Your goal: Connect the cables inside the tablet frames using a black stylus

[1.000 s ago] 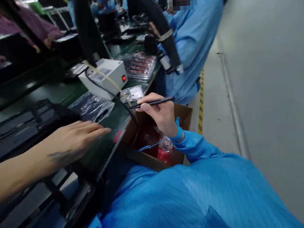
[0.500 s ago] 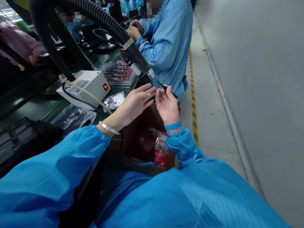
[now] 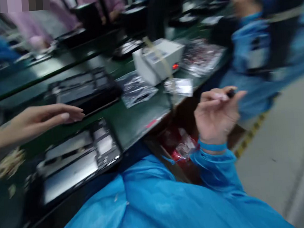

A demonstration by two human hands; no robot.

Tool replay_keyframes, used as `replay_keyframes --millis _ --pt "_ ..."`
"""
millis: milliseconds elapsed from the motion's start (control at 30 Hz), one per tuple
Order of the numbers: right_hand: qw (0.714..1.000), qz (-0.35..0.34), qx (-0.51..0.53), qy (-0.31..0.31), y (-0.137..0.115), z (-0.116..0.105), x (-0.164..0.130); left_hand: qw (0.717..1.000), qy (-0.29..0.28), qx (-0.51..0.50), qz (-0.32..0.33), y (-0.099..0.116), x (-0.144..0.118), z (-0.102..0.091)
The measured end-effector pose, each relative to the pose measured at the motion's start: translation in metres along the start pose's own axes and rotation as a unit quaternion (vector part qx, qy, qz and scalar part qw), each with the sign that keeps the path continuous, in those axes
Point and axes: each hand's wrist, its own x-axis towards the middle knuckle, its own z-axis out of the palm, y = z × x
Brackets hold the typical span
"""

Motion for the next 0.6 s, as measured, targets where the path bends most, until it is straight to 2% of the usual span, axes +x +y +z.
replay_keyframes --millis 33,67,100,133,200,267,333,400,500,567,600 --pt "1.000 -0.007 0.007 0.026 0.026 0.006 0.004 0.997 0.012 0.073 -0.032 -0.019 -0.019 -0.010" --pt "0.998 0.021 -0.044 0.038 0.054 0.011 0.010 0.989 0.010 0.134 -0.063 -0.036 -0.037 -0.016" --pt "0.990 0.050 -0.128 0.023 0.084 0.015 0.015 0.981 -0.003 0.175 -0.080 -0.052 -0.052 -0.017" --pt "0.970 0.078 -0.231 -0.009 0.116 0.019 0.020 0.978 -0.018 0.193 -0.081 -0.066 -0.064 -0.015" --pt "0.892 0.129 -0.423 -0.092 0.181 0.023 0.025 0.983 -0.031 0.177 -0.045 -0.090 -0.081 -0.001" --pt "0.823 0.195 -0.506 -0.170 0.239 0.019 0.026 0.990 0.001 0.143 0.000 -0.104 -0.089 0.020" --pt "0.756 0.249 -0.564 -0.221 0.281 0.007 0.026 0.992 0.053 0.115 0.013 -0.110 -0.093 0.040" --pt "0.679 0.267 -0.633 -0.258 0.304 -0.009 0.027 0.991 0.096 0.094 0.007 -0.110 -0.096 0.054" --pt "0.558 0.250 -0.728 -0.310 0.310 -0.026 0.030 0.990 0.124 0.063 0.007 -0.109 -0.098 0.062" --pt "0.503 0.240 -0.763 -0.327 0.304 -0.028 0.031 0.992 0.121 0.046 0.011 -0.109 -0.098 0.062" --pt "0.488 0.239 -0.773 -0.328 0.302 -0.027 0.031 0.992 0.118 0.041 0.012 -0.110 -0.097 0.062"
